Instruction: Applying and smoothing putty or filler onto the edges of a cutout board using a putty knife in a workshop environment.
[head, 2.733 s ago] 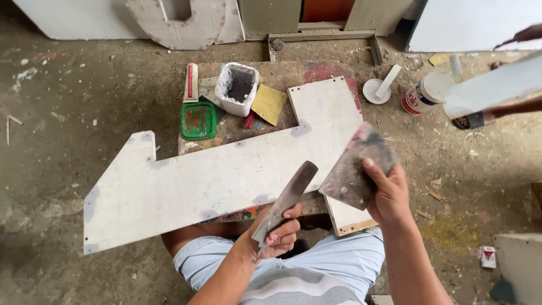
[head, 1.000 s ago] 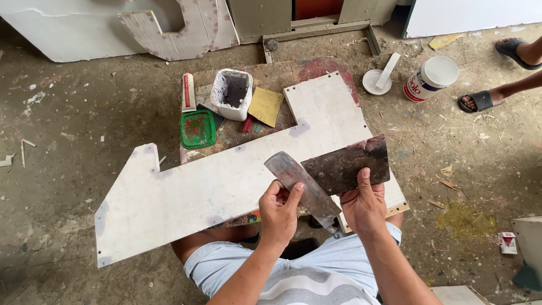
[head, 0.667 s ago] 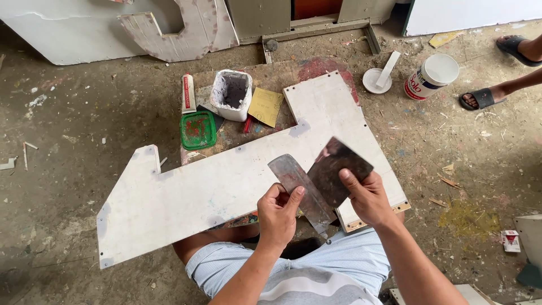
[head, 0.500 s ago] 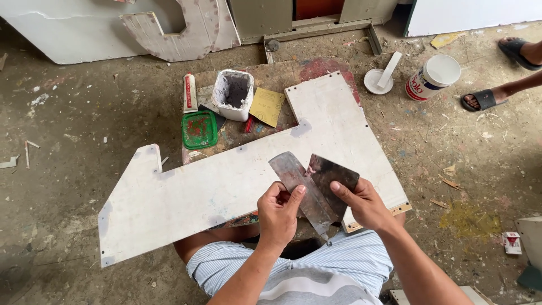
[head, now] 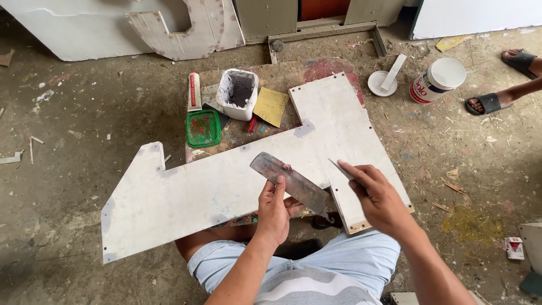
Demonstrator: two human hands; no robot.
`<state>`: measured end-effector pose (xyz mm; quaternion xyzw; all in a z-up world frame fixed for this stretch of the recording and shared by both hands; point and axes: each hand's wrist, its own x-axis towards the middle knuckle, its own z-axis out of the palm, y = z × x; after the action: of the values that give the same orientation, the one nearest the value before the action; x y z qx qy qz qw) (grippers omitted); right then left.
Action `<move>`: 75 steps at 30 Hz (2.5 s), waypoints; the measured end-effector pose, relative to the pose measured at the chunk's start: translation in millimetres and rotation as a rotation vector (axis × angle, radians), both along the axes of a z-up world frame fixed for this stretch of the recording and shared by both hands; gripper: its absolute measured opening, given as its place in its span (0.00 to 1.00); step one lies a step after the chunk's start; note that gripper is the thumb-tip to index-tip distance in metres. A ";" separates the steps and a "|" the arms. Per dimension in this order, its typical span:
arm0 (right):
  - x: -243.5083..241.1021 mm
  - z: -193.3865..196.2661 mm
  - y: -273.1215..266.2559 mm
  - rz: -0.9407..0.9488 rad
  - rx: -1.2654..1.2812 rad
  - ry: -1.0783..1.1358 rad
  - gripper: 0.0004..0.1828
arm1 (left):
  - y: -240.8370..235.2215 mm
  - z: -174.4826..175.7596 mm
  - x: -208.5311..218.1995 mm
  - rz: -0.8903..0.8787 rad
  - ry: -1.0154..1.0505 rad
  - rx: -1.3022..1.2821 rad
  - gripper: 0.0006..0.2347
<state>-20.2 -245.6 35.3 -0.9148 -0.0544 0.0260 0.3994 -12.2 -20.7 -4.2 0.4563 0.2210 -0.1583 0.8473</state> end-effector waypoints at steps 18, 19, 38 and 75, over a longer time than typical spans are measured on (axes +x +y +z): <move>-6.4 -6.4 49.9 0.219 -0.249 -0.253 0.38 | -18.3 -23.5 -16.6 -0.155 -0.422 0.635 0.06; -5.9 -2.1 47.9 0.220 -0.251 -0.259 0.38 | -16.5 -22.1 -15.5 -0.151 -0.427 0.634 0.06; -3.9 13.8 42.1 0.242 -0.068 -0.109 0.31 | -11.6 -23.9 -17.1 -0.161 -0.439 0.723 0.06; -3.8 18.2 44.3 0.435 -0.185 -0.320 0.31 | -4.6 9.3 -13.2 -0.180 -0.399 0.527 0.08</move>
<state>-24.0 -201.3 53.4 -0.9068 -0.3090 -0.0289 0.2854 -25.4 -25.3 5.0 0.6990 0.0430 -0.0778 0.7095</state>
